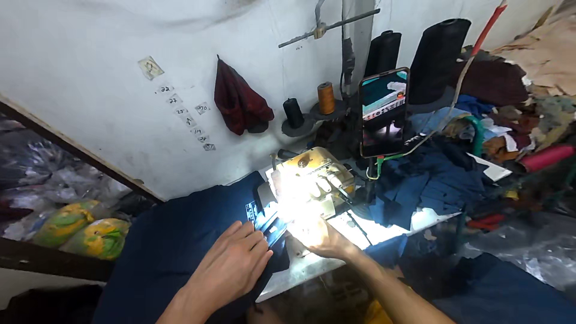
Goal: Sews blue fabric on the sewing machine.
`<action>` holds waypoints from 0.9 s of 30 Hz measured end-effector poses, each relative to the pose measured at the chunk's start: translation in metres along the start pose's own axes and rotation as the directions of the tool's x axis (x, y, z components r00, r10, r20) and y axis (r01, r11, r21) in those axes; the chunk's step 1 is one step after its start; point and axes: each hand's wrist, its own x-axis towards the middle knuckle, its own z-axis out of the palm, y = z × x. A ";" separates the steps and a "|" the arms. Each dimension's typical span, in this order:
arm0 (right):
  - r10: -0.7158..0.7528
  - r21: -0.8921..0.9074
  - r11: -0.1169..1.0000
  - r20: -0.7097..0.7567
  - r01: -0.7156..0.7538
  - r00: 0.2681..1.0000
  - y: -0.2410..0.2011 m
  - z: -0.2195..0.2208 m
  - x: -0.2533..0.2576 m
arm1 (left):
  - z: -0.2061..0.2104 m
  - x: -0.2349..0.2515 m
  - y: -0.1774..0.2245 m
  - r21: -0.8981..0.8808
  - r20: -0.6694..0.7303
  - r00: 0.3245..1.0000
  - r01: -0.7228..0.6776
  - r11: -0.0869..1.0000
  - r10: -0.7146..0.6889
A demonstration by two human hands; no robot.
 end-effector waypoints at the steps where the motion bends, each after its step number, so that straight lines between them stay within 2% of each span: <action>1: 0.012 0.020 1.000 0.112 -0.014 0.994 0.003 -0.001 0.001 | 0.000 0.002 0.001 -0.005 -0.013 1.000 -0.012 1.000 0.012; 2: 0.021 0.031 0.999 0.213 -0.028 0.977 0.006 -0.002 0.000 | -0.001 0.005 0.002 -0.013 -0.015 1.000 -0.016 1.000 0.016; 3: 0.014 0.060 0.998 0.228 -0.028 0.974 0.009 -0.001 -0.005 | 0.000 0.008 0.002 -0.021 -0.008 1.000 -0.013 1.000 0.013; 9: 0.069 0.145 0.987 -0.011 -0.066 0.998 0.055 0.024 -0.059 | 0.026 0.013 -0.030 -0.026 0.119 0.990 0.075 0.997 -0.072; 11: 0.089 0.121 0.989 -0.023 -0.086 0.996 0.058 0.027 -0.052 | 0.037 0.018 -0.045 -0.040 0.123 0.987 0.112 0.993 -0.106; 13: 0.128 0.122 0.984 0.025 -0.130 0.991 0.053 0.022 -0.034 | 0.040 0.026 -0.053 -0.029 0.099 0.988 0.123 0.992 -0.119; 17: 0.125 0.147 0.979 0.109 -0.140 0.986 0.051 0.010 -0.015 | 0.042 0.038 -0.048 0.014 0.087 0.990 0.113 0.994 -0.114; 21: 0.115 0.200 0.971 0.091 -0.132 0.989 0.053 0.011 -0.028 | 0.051 0.041 -0.042 0.031 0.126 0.986 0.107 0.994 -0.110; 27: 0.061 0.188 0.980 0.033 -0.066 0.998 0.060 0.021 -0.044 | 0.056 0.044 -0.023 -0.022 0.098 0.991 0.091 0.996 -0.088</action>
